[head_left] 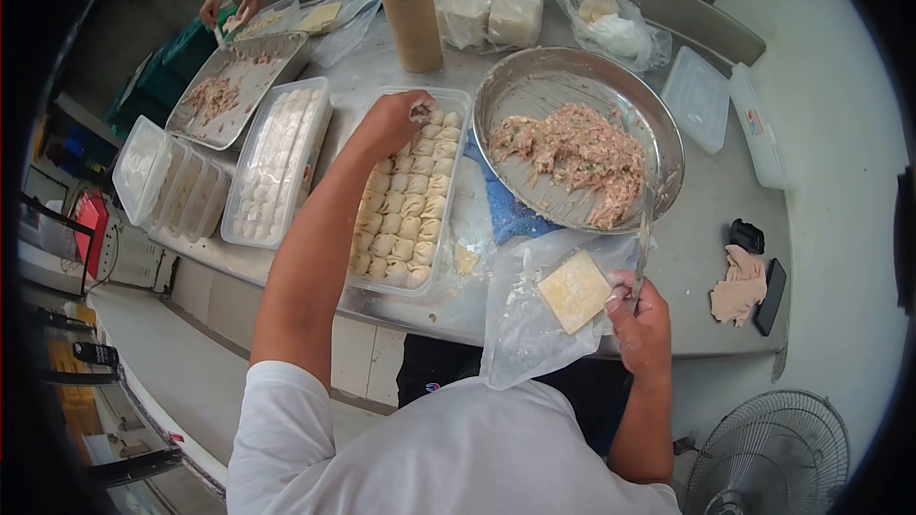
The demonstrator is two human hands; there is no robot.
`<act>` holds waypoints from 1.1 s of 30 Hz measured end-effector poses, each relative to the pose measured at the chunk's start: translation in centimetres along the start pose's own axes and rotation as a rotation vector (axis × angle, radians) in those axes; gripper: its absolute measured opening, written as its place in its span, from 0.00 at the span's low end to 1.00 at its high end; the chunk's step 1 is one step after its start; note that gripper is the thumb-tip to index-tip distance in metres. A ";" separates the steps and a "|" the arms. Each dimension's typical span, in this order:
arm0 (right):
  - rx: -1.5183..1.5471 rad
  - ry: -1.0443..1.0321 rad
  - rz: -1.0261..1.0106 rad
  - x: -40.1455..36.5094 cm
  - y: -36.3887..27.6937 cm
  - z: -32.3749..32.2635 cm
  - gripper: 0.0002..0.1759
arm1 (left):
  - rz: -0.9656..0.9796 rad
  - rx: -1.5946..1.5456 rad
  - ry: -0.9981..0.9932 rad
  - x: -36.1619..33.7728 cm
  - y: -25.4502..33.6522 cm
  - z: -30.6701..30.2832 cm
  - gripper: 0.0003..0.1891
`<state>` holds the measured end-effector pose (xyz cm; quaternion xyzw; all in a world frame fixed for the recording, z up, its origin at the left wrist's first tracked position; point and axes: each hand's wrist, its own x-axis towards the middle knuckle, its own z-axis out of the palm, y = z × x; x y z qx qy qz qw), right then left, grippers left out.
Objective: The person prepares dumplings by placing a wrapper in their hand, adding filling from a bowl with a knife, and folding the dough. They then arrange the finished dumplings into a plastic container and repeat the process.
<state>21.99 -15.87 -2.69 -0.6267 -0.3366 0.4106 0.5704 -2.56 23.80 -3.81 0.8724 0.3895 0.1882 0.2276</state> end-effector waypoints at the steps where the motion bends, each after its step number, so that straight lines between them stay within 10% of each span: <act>1: -0.061 0.017 -0.038 0.1 -0.6 -0.3 0.17 | -0.023 0.020 -0.013 0.0 0.2 -0.1 0.17; 6: -0.969 0.126 -0.473 2.3 -4.6 -2.9 0.19 | -0.260 -0.083 -0.165 -0.2 3.0 -1.5 0.20; 10: -1.578 0.130 -0.549 4.5 -7.5 -3.6 0.21 | 0.154 0.181 0.062 -1.9 6.5 -1.9 0.20; 14: -1.694 0.177 -0.613 7.4 -7.3 -1.6 0.16 | 0.236 -0.279 -0.238 -9.0 17.2 1.5 0.23; 16: -1.739 0.051 -0.571 8.2 -6.7 -0.7 0.11 | 0.583 -0.275 -0.448 -11.5 18.2 7.1 0.26; 22: -1.672 -0.244 -0.556 7.0 -9.2 -0.4 0.11 | 0.515 -0.263 -0.422 -14.4 20.1 13.1 0.17; 28: -1.678 0.077 -0.598 9.7 -8.1 -1.8 0.11 | 0.549 -0.343 -0.454 -14.1 19.7 13.0 0.15; 33: -1.610 -0.153 -0.652 10.5 -6.9 -2.4 0.11 | 0.565 -0.252 -0.420 -14.6 20.1 13.1 0.15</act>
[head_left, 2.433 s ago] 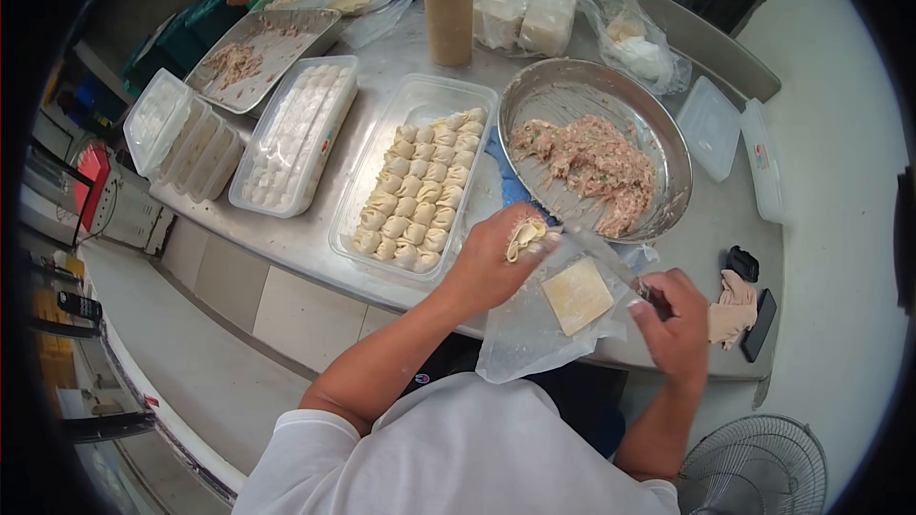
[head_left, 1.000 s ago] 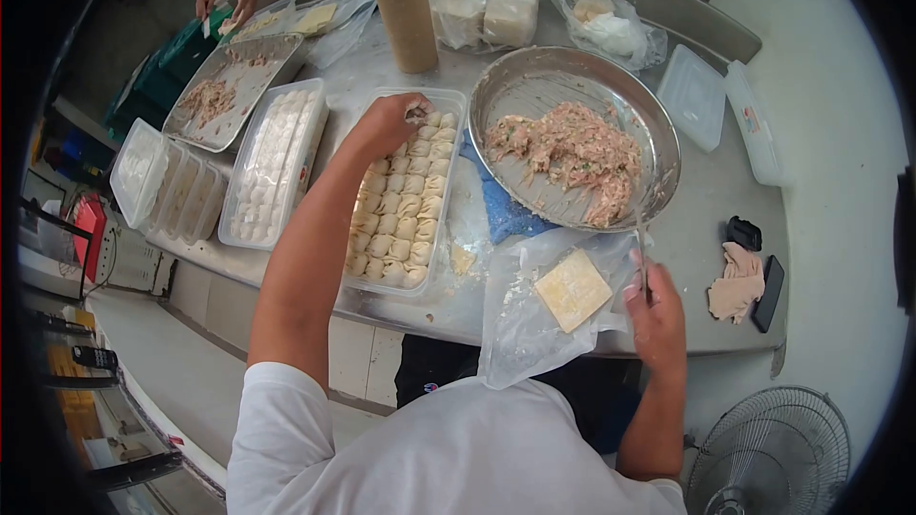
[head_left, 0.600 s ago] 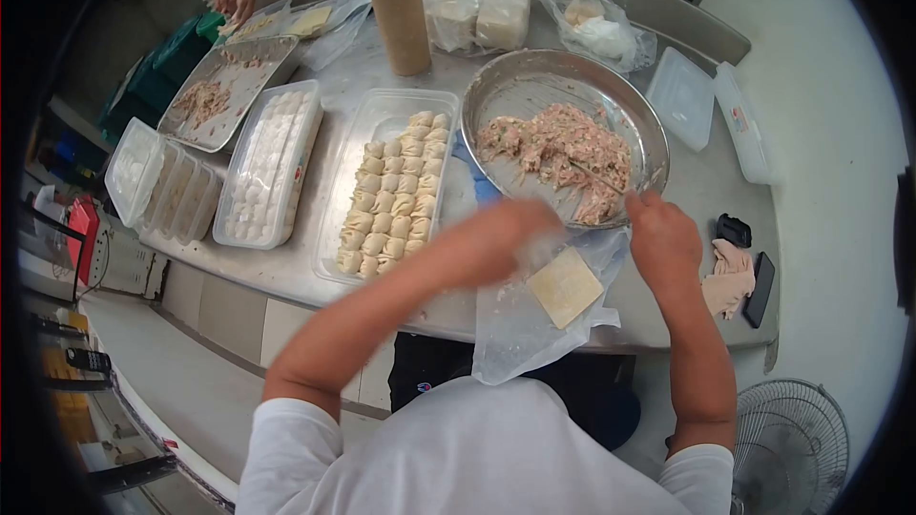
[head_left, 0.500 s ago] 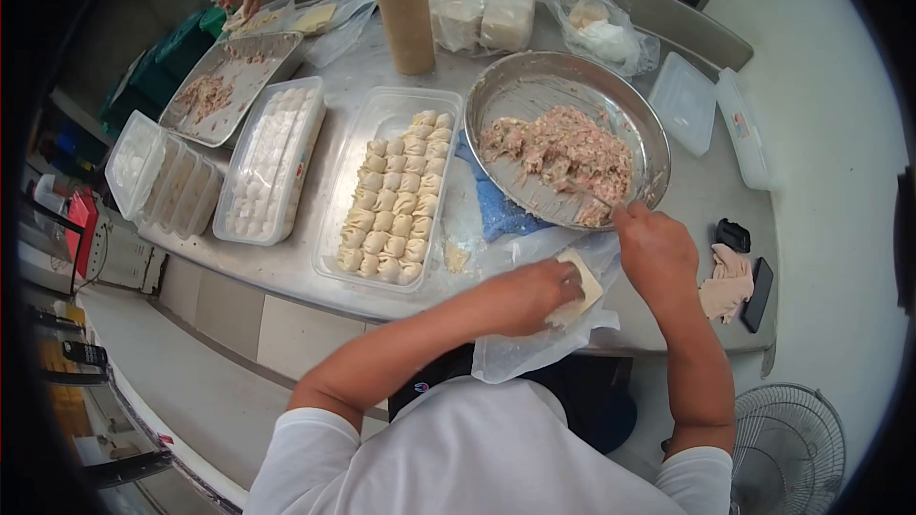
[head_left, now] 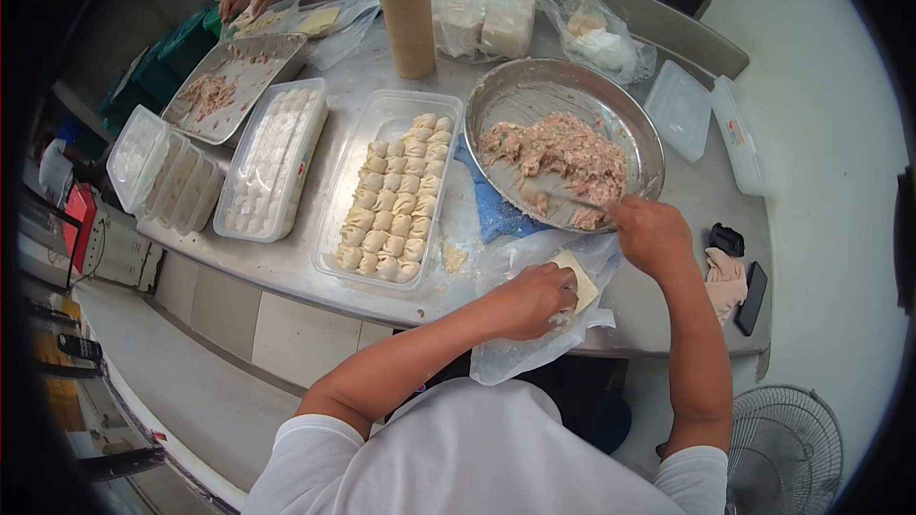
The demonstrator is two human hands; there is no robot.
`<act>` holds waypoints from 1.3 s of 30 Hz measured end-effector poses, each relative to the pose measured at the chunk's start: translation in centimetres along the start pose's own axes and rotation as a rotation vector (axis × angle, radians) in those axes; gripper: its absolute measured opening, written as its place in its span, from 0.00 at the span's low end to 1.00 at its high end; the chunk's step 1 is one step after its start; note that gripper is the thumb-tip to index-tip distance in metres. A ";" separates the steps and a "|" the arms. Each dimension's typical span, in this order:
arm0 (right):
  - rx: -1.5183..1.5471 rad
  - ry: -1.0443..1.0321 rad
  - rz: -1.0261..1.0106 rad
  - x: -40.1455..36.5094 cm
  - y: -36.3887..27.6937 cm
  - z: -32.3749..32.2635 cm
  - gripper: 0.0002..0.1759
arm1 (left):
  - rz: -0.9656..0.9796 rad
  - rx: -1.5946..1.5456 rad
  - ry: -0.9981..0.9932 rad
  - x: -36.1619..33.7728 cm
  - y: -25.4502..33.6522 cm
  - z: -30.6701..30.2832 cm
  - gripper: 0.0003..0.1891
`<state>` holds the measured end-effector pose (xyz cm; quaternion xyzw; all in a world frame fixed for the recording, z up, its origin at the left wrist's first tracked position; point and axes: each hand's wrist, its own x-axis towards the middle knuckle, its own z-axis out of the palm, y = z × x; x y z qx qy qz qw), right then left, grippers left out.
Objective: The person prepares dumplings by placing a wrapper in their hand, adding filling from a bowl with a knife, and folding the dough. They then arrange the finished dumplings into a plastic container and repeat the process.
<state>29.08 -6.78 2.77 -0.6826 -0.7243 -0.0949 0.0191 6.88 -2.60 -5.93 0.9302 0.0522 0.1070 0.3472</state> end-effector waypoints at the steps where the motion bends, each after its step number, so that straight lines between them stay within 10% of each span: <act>1: 0.052 -0.045 -0.068 0.0 -0.1 -0.2 0.11 | -0.008 0.000 0.007 0.0 0.0 0.1 0.15; 10: 0.574 0.023 0.072 -1.6 2.4 -1.2 0.08 | -0.253 -0.383 0.225 0.2 -0.9 0.0 0.11; 14: 0.557 0.137 0.078 -2.1 2.8 -0.8 0.08 | -0.148 -1.802 0.613 -2.9 -2.3 -2.0 0.08; 17: 0.310 0.137 0.007 -1.0 2.5 -0.6 0.09 | 0.189 -2.023 0.759 -4.8 -1.2 -3.9 0.15; 23: 0.301 0.103 -0.134 -0.6 2.6 -0.3 0.10 | -0.200 -1.833 1.063 -5.7 -1.0 -4.6 0.21; 28: 0.745 0.234 0.016 -1.9 2.3 -0.5 0.12 | -0.201 -1.881 1.098 -4.3 -1.2 -5.1 0.20; 39: 0.529 0.330 -0.008 -4.6 -4.2 0.5 0.19 | -0.114 -2.031 0.908 -0.3 0.3 -6.3 0.23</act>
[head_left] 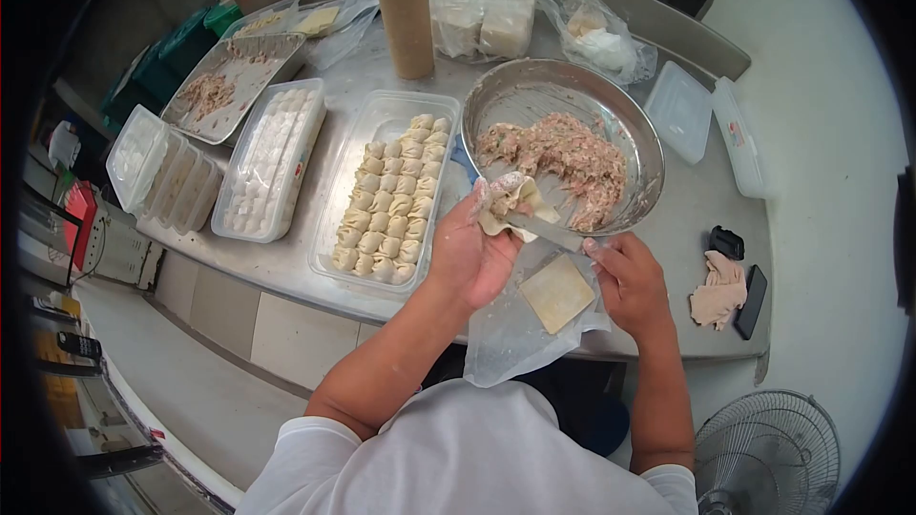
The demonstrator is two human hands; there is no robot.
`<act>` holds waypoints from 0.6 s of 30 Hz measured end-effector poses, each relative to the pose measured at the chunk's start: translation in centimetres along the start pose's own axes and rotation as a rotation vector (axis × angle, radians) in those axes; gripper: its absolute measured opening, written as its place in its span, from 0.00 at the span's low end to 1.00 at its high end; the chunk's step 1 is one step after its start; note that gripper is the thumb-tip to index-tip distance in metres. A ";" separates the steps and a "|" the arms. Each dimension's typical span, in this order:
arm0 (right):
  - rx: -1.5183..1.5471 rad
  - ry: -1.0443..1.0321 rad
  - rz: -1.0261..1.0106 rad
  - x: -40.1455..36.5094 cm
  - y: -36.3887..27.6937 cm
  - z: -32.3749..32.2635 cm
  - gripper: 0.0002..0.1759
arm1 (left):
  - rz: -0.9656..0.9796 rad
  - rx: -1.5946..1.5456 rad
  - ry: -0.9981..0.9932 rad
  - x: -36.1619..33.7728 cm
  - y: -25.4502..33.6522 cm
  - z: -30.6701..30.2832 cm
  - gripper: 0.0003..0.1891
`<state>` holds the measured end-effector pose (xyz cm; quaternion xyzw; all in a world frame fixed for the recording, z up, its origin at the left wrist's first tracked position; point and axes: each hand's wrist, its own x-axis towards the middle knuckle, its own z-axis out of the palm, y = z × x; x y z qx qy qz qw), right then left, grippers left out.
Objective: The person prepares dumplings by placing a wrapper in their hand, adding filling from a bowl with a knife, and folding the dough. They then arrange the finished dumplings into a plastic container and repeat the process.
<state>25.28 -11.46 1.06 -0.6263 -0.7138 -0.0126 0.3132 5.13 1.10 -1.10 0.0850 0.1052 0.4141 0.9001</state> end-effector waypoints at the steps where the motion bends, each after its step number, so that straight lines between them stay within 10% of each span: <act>1: 0.033 -0.022 0.019 -0.3 -0.1 0.3 0.19 | 0.014 0.040 0.048 0.1 0.2 -0.1 0.23; 18: -0.047 -0.022 0.001 -0.2 -3.1 0.0 0.20 | 0.135 0.133 0.070 -0.6 1.3 0.0 0.24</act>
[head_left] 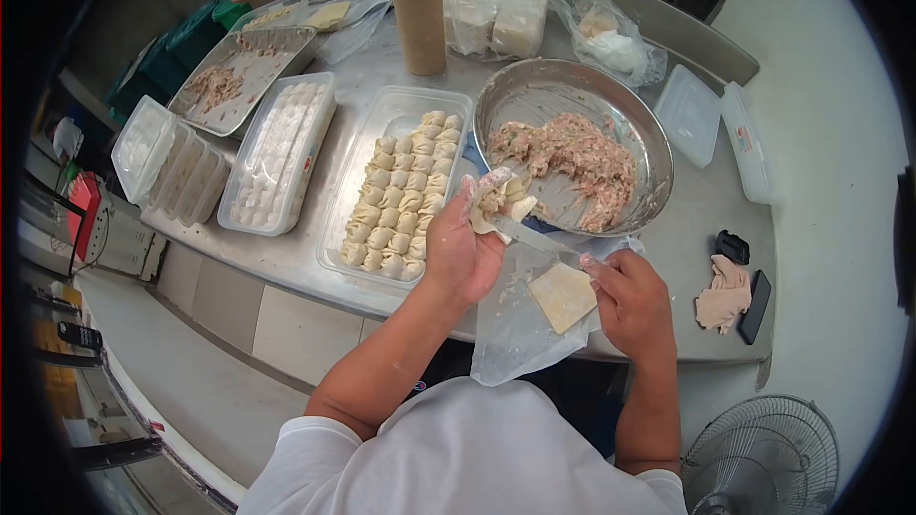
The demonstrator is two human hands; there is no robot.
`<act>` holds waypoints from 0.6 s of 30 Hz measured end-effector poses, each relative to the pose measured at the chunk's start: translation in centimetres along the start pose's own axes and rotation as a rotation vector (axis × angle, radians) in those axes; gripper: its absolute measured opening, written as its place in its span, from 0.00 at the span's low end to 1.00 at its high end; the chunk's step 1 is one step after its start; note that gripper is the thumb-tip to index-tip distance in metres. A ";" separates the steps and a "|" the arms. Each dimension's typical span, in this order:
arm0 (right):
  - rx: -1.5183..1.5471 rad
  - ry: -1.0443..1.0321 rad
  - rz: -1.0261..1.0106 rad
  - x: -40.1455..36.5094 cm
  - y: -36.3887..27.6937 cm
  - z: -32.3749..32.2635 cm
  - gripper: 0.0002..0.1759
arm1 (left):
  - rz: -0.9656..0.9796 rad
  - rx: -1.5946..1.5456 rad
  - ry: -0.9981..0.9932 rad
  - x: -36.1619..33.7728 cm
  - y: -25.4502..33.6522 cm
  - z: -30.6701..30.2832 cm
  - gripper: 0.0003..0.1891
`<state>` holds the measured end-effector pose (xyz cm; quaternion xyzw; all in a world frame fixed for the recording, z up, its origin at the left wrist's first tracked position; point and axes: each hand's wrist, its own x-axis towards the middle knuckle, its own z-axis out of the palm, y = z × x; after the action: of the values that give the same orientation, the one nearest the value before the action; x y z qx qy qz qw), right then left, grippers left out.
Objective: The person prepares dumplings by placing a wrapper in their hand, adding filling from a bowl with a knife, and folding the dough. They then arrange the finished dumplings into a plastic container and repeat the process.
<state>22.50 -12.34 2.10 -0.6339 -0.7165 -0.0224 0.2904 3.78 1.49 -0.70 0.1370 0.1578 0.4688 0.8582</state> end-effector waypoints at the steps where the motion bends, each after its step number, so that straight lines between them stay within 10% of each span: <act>1: -0.034 -0.019 -0.025 0.1 -0.2 -0.4 0.20 | 0.036 0.050 0.027 0.0 -0.2 -0.2 0.24; 18: -0.217 0.127 0.128 2.2 2.9 -1.4 0.12 | 0.129 0.101 -0.016 0.0 0.0 -0.6 0.21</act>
<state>25.67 -10.30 3.24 -0.7034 -0.6481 -0.1213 0.2657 3.51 1.59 -1.28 0.1938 0.1655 0.5135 0.8194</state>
